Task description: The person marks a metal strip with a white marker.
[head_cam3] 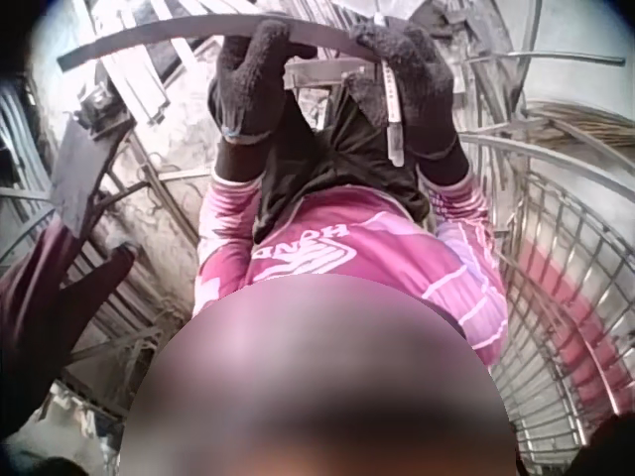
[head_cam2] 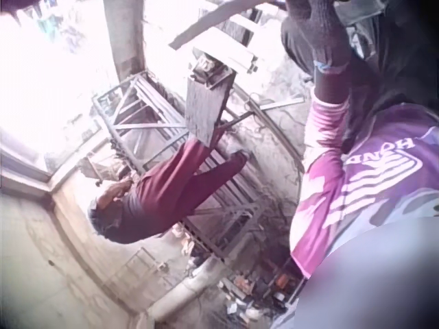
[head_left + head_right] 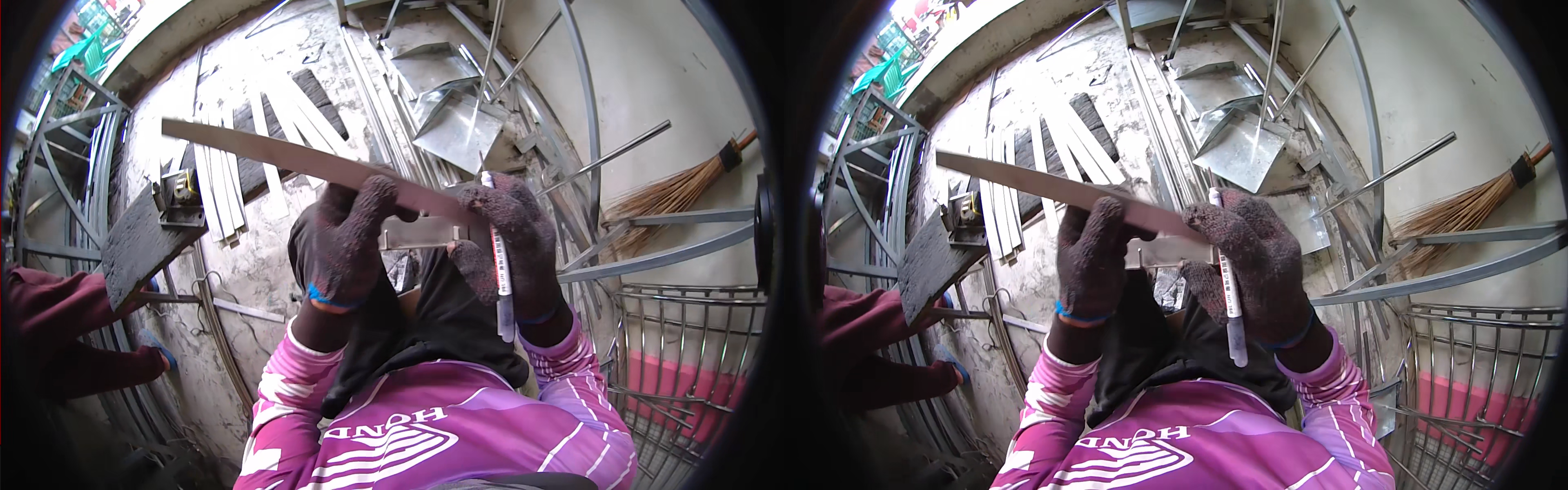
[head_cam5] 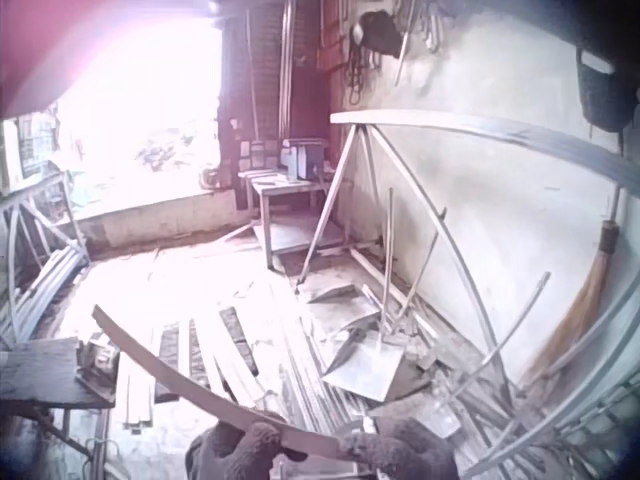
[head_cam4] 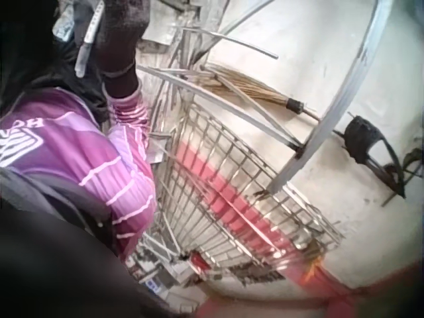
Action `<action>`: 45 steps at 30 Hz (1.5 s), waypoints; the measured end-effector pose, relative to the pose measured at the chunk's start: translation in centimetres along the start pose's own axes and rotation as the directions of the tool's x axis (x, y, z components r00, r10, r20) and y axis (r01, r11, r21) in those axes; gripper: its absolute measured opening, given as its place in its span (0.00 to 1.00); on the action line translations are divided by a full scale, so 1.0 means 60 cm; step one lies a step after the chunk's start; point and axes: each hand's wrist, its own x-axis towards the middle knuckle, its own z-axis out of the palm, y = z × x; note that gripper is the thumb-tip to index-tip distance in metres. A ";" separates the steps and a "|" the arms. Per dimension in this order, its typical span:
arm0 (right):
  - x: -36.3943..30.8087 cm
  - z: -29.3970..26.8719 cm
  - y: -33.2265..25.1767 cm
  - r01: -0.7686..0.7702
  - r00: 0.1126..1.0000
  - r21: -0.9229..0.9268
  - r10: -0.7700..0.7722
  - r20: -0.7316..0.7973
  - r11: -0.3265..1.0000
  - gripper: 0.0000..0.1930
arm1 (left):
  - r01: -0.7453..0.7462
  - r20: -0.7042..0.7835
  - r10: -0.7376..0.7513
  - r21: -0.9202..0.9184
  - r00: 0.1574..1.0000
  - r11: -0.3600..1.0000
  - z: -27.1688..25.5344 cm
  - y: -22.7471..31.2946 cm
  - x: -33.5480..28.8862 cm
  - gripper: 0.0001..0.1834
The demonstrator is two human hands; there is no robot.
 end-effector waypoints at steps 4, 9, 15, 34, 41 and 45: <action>-0.014 0.017 0.004 -0.038 0.995 -0.289 0.062 0.075 0.957 0.25 | 0.062 0.074 -0.060 -0.020 0.995 0.998 0.011 -0.055 -0.014 0.11; -0.026 0.027 0.035 -0.254 0.963 -0.032 0.256 0.085 0.967 0.22 | 0.092 0.339 -0.211 0.335 0.917 0.938 0.012 -0.054 -0.011 0.15; -0.091 -0.059 0.145 -0.395 0.891 -0.097 0.407 0.202 0.914 0.19 | -0.559 0.610 0.122 0.604 0.783 0.568 -0.104 0.049 -0.026 0.14; -0.140 -0.045 0.179 -0.296 0.918 -0.168 0.328 0.220 0.940 0.07 | -0.569 0.550 0.180 0.818 0.816 0.085 -0.166 -0.037 0.021 0.50; -0.131 -0.043 0.191 -0.243 0.935 -0.100 0.261 0.241 0.965 0.08 | -0.557 0.540 0.147 0.824 0.828 0.109 -0.158 -0.038 0.023 0.35; -0.127 -0.043 0.179 -0.277 0.919 -0.155 0.309 0.245 0.948 0.07 | -0.547 0.541 0.098 0.835 0.835 0.051 -0.149 -0.025 0.023 0.33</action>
